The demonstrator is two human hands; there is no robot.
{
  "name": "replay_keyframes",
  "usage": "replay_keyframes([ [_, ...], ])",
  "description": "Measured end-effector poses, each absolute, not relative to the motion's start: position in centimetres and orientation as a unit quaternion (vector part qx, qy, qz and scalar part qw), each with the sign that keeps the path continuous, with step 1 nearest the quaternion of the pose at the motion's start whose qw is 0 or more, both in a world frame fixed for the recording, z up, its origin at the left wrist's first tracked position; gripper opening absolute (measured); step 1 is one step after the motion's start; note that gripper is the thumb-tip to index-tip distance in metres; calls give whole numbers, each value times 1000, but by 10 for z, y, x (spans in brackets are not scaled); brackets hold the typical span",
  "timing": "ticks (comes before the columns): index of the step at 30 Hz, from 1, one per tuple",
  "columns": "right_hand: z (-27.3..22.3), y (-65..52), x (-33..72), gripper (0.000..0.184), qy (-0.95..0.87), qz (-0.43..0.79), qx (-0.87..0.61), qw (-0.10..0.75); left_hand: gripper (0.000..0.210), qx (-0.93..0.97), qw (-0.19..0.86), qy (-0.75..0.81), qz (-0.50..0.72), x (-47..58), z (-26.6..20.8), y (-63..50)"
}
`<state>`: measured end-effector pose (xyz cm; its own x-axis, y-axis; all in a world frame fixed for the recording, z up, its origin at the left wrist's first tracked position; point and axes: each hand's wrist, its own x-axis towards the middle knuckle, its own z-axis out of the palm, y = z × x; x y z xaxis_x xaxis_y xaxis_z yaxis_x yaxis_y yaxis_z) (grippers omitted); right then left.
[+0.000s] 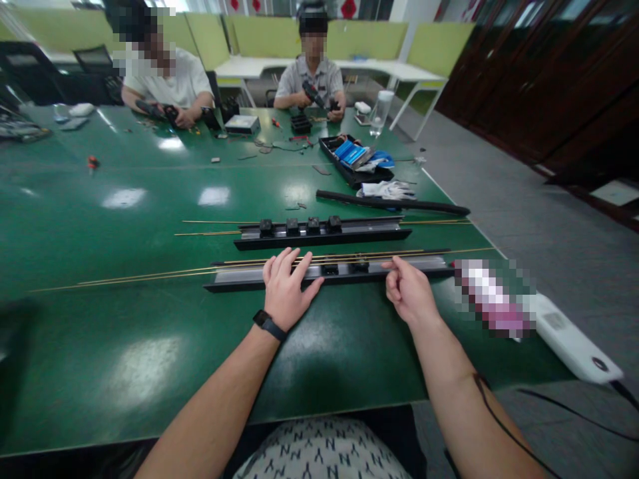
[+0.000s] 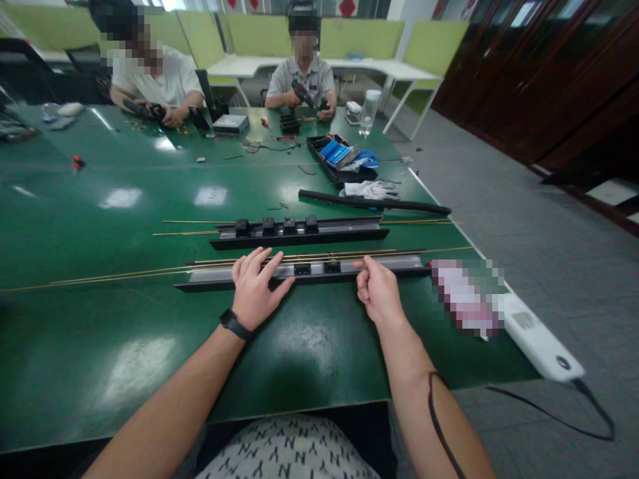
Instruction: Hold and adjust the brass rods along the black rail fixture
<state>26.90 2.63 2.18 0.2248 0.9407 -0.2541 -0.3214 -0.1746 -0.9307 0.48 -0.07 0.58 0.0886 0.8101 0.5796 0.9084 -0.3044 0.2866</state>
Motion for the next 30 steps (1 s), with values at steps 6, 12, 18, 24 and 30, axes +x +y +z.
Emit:
replay_keyframes([
  [6,22,26,268,30,-289,544,-542,571,49,-732,71,-586,-341,5,6,-1],
  [12,23,24,266,31,-314,546,-539,560,49,-732,69,-585,-342,5,5,-1],
  [18,24,26,270,27,-287,524,-546,587,48,-732,71,-586,-340,5,7,-1],
  [24,26,23,266,33,-307,550,-540,558,49,-732,61,-588,-339,5,8,-2],
  [30,24,24,268,31,-306,538,-540,571,49,-733,62,-588,-336,5,8,-1],
])
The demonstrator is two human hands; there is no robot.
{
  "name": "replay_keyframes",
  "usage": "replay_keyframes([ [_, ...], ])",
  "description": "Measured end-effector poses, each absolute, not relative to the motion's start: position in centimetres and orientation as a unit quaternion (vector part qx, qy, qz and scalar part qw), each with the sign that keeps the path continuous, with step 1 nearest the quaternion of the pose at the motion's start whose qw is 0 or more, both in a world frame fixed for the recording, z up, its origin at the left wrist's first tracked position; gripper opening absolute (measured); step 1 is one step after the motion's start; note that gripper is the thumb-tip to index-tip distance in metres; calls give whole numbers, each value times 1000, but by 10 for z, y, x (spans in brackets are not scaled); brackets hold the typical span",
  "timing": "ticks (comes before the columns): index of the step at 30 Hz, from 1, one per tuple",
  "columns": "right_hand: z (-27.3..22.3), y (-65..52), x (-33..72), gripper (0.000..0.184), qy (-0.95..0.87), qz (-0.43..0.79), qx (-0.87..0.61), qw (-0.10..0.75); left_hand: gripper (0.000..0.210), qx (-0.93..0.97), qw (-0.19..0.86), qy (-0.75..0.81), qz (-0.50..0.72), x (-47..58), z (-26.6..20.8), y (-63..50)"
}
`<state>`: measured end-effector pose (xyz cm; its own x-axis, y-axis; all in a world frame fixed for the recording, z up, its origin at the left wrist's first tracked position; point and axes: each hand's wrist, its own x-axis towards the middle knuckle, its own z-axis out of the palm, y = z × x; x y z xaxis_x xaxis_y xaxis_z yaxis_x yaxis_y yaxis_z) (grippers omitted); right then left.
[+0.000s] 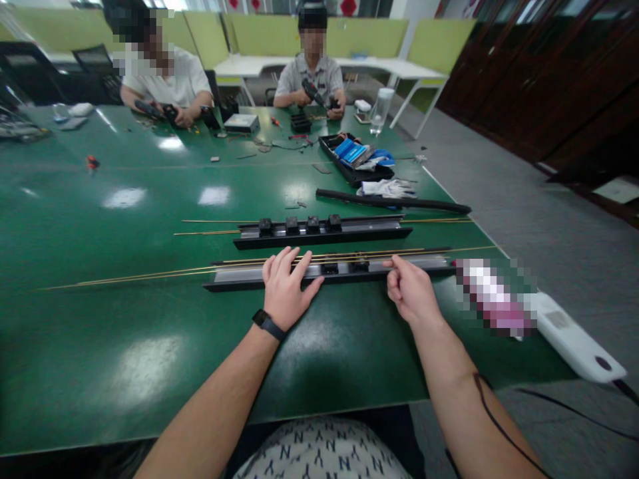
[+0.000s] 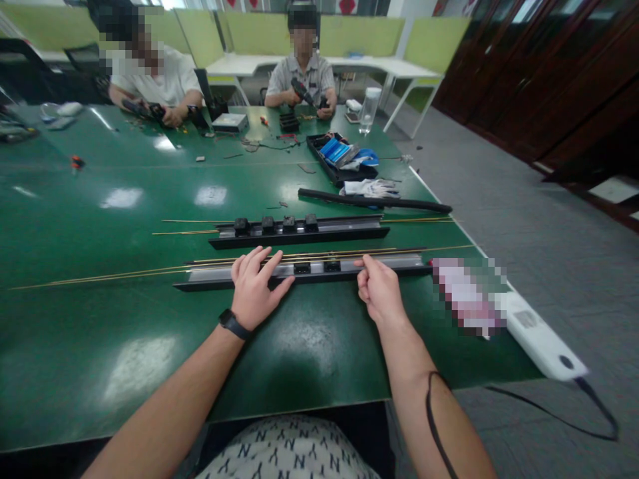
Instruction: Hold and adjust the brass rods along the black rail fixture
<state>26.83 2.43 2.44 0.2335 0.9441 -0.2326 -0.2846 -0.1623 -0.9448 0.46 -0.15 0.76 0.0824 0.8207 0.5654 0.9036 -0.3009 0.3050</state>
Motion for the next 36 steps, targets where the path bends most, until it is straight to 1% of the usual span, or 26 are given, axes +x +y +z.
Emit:
replay_keyframes([
  [3,24,25,270,30,-291,526,-548,582,50,-735,64,-587,-334,4,8,-2],
  [10,27,24,267,35,-302,541,-547,563,49,-734,69,-585,-337,5,7,-2],
  [18,25,26,271,29,-279,508,-560,592,50,-733,66,-587,-337,5,7,-2],
  [25,25,25,268,32,-301,528,-554,568,49,-734,65,-587,-336,5,7,-2],
  [32,22,27,273,30,-282,501,-559,598,50,-733,60,-587,-339,5,7,-1],
  [36,24,25,270,33,-300,519,-554,578,50,-731,62,-591,-336,5,7,-2],
])
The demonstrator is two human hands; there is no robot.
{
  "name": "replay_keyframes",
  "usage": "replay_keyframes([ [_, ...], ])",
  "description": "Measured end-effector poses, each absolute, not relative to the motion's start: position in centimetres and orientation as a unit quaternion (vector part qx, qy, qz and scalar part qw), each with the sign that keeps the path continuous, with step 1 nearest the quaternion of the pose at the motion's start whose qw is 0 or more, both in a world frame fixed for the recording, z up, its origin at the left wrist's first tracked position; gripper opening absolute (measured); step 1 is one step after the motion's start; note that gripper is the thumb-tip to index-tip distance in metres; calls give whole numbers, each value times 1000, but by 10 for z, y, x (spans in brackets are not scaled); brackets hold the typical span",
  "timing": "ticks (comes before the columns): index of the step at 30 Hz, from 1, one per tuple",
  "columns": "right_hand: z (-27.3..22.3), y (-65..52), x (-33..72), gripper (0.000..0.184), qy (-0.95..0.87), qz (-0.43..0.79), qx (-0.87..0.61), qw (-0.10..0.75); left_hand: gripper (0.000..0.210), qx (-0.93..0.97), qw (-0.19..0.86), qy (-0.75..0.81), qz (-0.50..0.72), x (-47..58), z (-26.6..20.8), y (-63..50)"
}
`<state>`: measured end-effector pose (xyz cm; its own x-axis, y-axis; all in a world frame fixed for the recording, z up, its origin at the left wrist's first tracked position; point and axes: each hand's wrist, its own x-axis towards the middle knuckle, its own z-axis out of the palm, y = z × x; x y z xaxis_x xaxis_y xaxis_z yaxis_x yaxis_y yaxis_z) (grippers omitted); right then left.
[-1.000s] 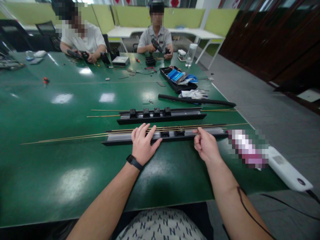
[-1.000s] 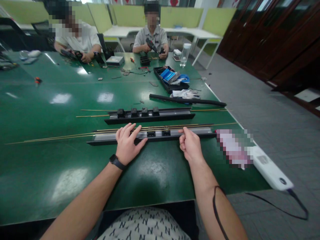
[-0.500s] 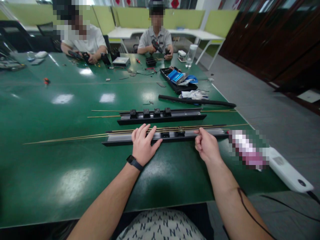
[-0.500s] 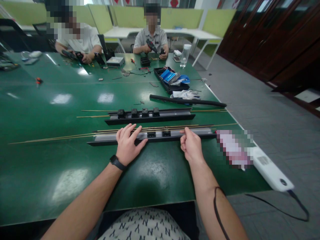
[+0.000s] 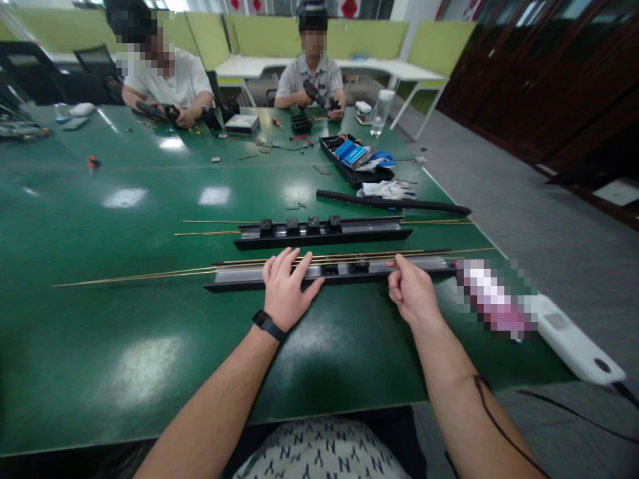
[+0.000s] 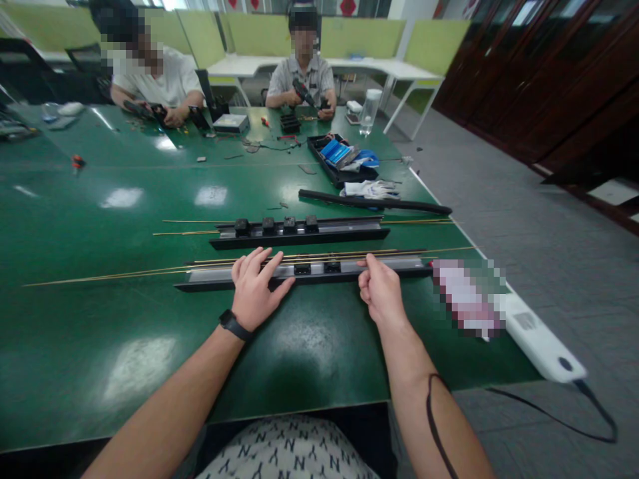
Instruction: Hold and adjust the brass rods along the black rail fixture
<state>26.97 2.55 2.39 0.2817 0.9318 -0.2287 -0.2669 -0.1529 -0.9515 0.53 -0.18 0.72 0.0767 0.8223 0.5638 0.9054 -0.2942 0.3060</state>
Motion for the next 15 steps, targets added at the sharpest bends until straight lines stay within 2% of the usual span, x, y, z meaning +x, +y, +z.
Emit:
replay_keyframes([
  [3,26,24,267,33,-311,528,-551,567,50,-732,58,-589,-339,5,7,-2],
  [9,25,26,271,29,-279,498,-562,599,50,-732,59,-587,-339,5,8,-2],
  [15,26,24,267,32,-308,526,-555,567,50,-733,62,-587,-339,5,7,-2],
])
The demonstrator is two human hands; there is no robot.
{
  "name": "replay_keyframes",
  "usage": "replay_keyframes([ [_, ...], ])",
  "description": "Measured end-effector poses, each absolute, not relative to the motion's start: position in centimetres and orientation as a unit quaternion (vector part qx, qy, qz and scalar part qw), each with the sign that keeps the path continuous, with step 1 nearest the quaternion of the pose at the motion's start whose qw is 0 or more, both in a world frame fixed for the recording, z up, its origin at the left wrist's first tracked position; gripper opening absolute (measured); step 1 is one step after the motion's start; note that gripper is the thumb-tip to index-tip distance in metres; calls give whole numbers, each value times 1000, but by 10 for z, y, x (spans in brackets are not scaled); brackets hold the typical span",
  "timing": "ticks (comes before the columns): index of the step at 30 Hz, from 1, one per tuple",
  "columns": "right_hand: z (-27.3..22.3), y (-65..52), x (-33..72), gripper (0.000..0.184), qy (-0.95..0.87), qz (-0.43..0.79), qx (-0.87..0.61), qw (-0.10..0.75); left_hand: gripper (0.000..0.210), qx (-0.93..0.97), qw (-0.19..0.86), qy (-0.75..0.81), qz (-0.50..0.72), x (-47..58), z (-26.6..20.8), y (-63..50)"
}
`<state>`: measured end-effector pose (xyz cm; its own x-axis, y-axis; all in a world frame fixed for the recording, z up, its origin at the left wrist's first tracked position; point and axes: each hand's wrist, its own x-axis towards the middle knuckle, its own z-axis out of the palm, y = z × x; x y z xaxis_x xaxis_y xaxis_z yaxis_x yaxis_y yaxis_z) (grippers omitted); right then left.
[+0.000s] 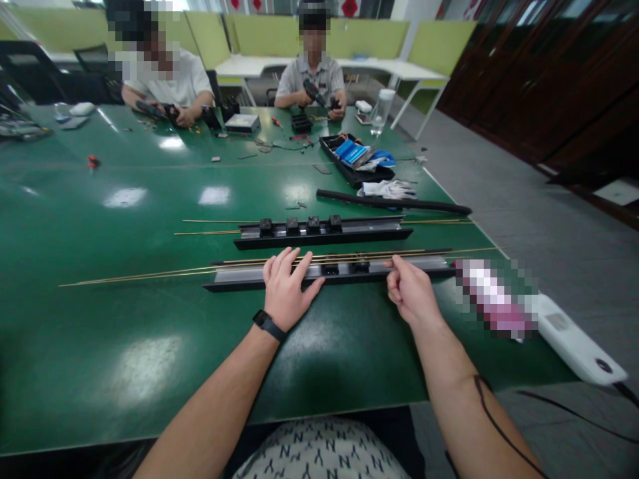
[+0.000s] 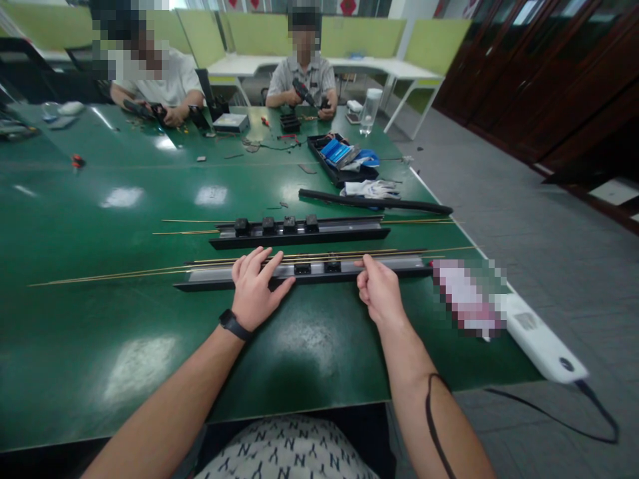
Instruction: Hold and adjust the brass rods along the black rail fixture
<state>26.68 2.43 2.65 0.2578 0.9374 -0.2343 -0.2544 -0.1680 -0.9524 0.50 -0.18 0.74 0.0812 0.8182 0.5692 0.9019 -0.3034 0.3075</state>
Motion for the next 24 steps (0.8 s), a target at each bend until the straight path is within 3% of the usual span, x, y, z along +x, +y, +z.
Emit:
replay_keyframes([
  [24,23,26,270,31,-290,500,-562,592,49,-733,68,-584,-342,5,6,-1],
])
